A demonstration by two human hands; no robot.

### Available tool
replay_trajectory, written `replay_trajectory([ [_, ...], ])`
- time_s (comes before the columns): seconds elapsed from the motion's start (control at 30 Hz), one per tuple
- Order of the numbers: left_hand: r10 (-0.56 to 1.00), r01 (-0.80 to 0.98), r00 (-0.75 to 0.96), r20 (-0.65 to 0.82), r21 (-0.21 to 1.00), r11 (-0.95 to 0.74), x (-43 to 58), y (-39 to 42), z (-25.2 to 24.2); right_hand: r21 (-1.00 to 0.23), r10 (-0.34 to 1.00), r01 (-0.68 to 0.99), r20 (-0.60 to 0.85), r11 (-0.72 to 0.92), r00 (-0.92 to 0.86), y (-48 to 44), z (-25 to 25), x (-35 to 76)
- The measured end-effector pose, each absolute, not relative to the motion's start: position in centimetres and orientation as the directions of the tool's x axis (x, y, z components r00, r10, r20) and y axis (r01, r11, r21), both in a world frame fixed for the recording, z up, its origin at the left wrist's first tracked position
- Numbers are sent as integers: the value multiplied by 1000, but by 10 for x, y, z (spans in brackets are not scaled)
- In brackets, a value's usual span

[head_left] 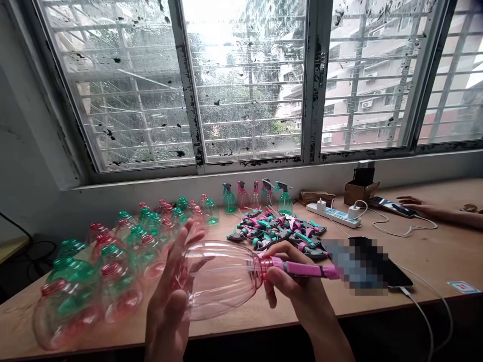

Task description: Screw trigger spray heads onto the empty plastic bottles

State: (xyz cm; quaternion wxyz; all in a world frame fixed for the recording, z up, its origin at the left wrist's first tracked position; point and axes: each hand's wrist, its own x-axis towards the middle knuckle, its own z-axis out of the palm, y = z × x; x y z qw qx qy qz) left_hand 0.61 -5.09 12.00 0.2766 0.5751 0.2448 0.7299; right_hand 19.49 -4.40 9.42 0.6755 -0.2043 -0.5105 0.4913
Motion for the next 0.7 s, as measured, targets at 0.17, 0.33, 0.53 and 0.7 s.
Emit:
replay_trajectory([
  [0.17,656,-137,-188,731,642,-755,10,-55,122,-770,884,-533,461,350,-85,-42,92,196],
  [0.33,655,-156,-202,728,636,-756,7,-52,121,-801,875,-525,443,289,-195,-45,90,202],
  [0.53,626,-127,-185,757,613,-779,9,-55,122,-832,882,-373,466,410,-70,-47,91,203],
  [0.7,617,-115,-181,766,607,-786,6,-55,120,-835,888,-374,455,404,-57,-48,95,200],
])
